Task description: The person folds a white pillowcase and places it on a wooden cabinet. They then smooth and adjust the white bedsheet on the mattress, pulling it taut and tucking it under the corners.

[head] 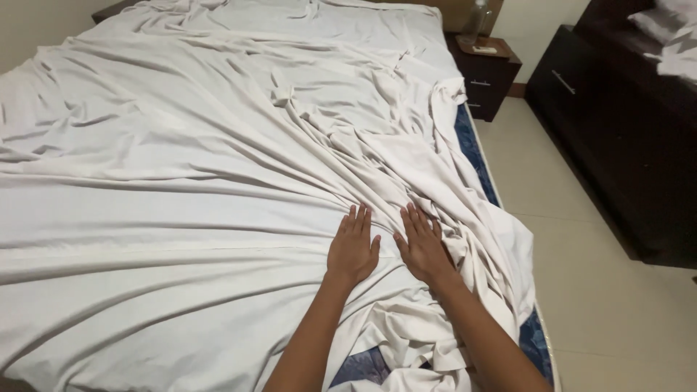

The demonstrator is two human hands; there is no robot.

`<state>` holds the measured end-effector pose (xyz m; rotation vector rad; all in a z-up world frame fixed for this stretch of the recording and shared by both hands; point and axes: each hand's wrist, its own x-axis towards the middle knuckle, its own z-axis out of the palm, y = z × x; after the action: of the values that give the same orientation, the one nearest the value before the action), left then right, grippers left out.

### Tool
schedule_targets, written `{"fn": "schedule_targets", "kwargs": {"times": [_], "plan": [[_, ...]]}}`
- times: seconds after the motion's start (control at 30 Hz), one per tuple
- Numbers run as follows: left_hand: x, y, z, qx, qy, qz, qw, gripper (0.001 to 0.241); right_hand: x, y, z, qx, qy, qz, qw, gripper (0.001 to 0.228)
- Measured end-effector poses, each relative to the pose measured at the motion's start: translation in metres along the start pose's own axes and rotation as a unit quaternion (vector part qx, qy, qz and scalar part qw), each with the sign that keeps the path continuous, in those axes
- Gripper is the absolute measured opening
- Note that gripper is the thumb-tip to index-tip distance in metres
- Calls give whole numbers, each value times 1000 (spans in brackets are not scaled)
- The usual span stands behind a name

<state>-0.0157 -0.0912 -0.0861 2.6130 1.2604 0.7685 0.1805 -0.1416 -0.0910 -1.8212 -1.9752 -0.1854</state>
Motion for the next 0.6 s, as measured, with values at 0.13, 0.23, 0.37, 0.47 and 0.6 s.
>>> {"fn": "schedule_targets", "kwargs": {"times": [0.13,0.23,0.37,0.47,0.6], "plan": [[-12,6,0,5,-6,-2,1000,69,-16,1,1,-1,13,-8,1000,65],[-18,12,-3,3,-3,10,1000,70,-24,0,-1,2,6,4,1000,65],[-27,13,-3,-9,-11,-1,1000,67,-30,-4,-5,7,-13,10,1000,65],[-18,9,-7,-3,21,19,1000,68,-19,-14,-27,2,-15,-2,1000,67],[-10,28,-40,-77,122,-7,989,59,-12,-12,-56,-16,18,-50,998,67]]}}
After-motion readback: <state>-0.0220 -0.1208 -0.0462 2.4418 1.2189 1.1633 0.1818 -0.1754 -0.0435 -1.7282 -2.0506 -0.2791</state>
